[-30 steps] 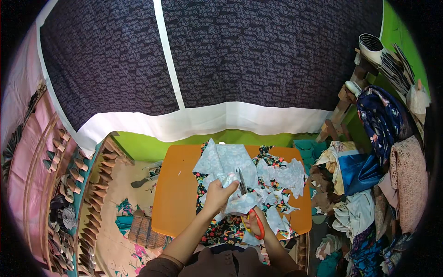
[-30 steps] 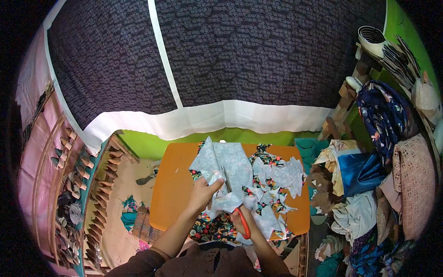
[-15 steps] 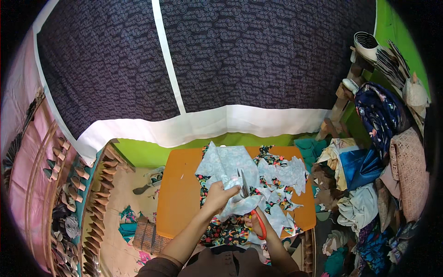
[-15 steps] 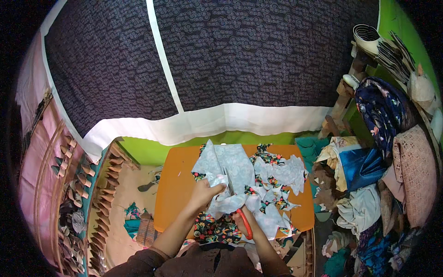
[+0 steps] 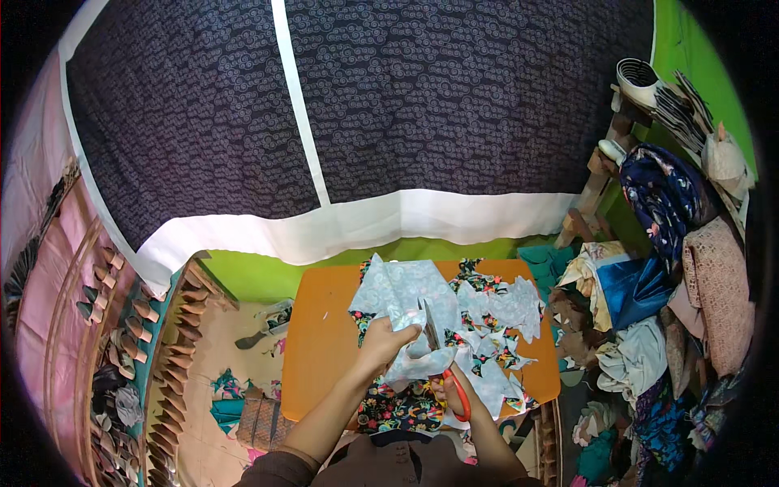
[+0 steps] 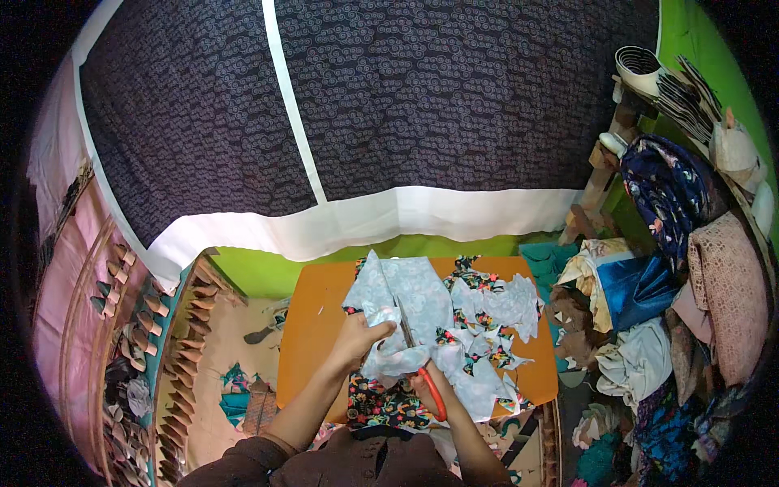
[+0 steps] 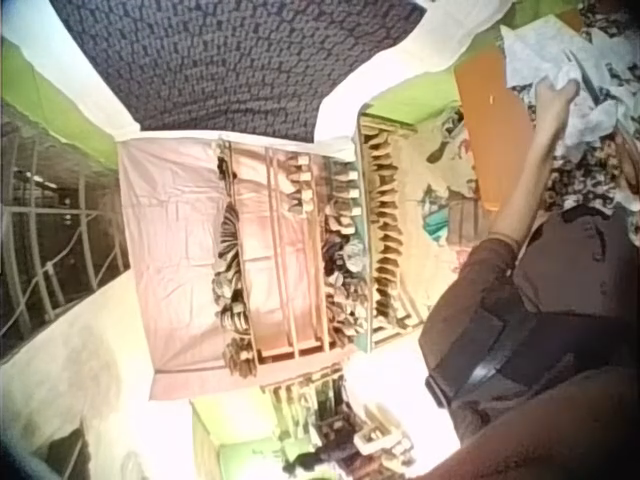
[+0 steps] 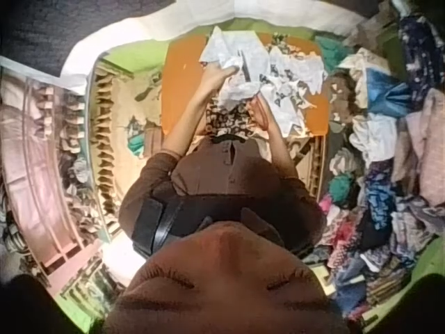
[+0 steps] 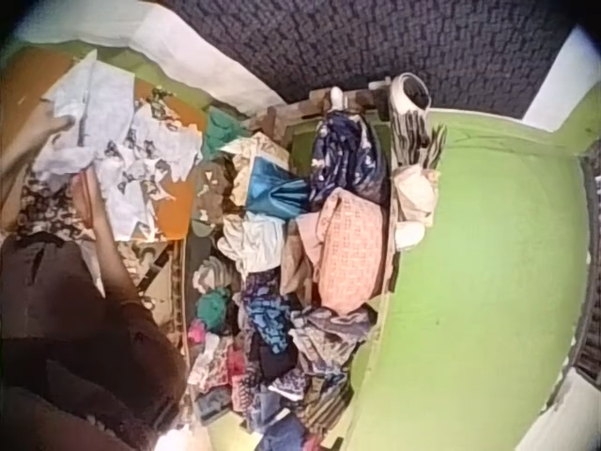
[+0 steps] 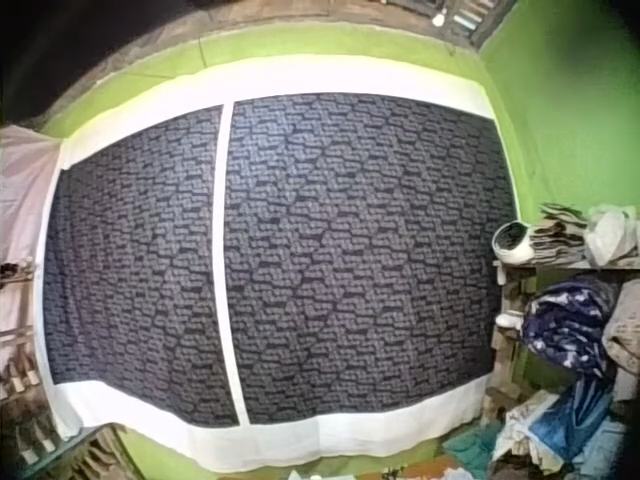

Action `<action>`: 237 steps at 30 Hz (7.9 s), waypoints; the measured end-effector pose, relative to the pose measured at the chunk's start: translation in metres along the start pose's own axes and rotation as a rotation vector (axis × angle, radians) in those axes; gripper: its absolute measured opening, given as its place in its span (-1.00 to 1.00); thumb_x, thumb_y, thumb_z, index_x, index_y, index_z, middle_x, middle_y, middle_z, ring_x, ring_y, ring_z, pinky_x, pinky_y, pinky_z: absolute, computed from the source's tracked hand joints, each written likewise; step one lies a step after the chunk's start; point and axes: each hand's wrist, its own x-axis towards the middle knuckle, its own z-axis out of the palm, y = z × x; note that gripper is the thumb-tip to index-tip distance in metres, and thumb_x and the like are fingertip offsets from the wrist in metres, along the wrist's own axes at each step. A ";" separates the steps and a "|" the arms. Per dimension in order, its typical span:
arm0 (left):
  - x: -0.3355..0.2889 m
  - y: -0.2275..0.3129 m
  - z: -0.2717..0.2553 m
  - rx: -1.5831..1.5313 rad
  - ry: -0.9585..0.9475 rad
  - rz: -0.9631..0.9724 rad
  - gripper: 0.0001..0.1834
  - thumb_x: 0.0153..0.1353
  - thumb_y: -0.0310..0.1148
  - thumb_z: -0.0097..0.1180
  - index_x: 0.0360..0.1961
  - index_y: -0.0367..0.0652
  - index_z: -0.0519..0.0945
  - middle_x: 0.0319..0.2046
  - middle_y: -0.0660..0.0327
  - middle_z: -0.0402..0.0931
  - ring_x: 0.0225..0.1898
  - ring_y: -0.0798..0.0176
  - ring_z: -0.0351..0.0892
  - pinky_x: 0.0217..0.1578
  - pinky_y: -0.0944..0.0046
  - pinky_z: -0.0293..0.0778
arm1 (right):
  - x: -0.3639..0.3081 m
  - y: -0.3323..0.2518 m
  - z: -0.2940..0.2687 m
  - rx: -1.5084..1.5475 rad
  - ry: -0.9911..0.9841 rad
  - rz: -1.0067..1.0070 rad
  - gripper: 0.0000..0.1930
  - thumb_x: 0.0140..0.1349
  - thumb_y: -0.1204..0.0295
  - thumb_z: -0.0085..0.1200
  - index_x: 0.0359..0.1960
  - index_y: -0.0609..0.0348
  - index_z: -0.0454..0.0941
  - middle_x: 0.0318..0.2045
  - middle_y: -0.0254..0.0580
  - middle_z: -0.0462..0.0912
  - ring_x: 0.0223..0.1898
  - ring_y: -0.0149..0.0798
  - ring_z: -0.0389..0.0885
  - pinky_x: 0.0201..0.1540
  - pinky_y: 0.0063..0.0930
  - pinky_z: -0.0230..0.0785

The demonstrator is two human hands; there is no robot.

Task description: Cutting fabric according to patterns using scissors for shoe components.

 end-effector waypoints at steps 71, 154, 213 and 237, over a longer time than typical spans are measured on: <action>0.003 -0.066 0.150 -0.471 0.064 -0.170 -0.81 0.09 -0.40 0.02 -0.28 -0.25 0.45 -0.40 0.31 0.44 -0.46 0.48 0.42 -0.40 0.52 0.39 | -0.003 0.003 -0.208 -0.118 0.051 0.137 -0.65 0.08 0.35 0.00 -0.15 0.18 0.20 -0.50 -0.42 0.26 -0.50 -0.54 0.22 -0.54 -0.64 0.15; -0.017 -0.069 0.248 -0.213 0.365 0.117 -0.47 -0.01 -0.52 0.10 -0.06 -0.53 0.17 -0.47 0.26 0.33 -0.43 0.47 0.42 -0.43 0.52 0.36 | -0.088 -0.030 -0.228 0.157 -0.312 0.363 -0.16 -0.20 -0.34 -0.16 -0.06 0.14 0.11 -0.47 -0.41 0.12 -0.54 -0.60 0.08 -0.54 -0.82 -0.02; -0.019 -0.075 0.243 -0.178 0.472 0.160 -0.55 -0.02 -0.51 0.11 -0.11 -0.42 0.24 -0.47 0.25 0.38 -0.43 0.42 0.42 -0.38 0.46 0.38 | -0.088 0.009 -0.264 1.179 0.411 0.632 -0.61 0.00 0.13 -0.16 -0.38 0.27 0.22 -0.52 -0.19 0.25 -0.46 -0.27 0.25 -0.30 -0.39 0.12; -0.037 -0.117 0.259 0.092 0.580 0.181 -0.81 0.07 -0.46 0.02 -0.36 -0.28 0.27 -0.50 0.22 0.34 -0.45 0.47 0.32 -0.42 0.45 0.29 | -0.051 0.006 -0.175 1.140 0.375 0.680 -0.73 0.14 0.38 -0.16 -0.17 0.27 0.33 -0.19 -0.09 0.45 -0.11 -0.20 0.40 0.00 -0.36 0.21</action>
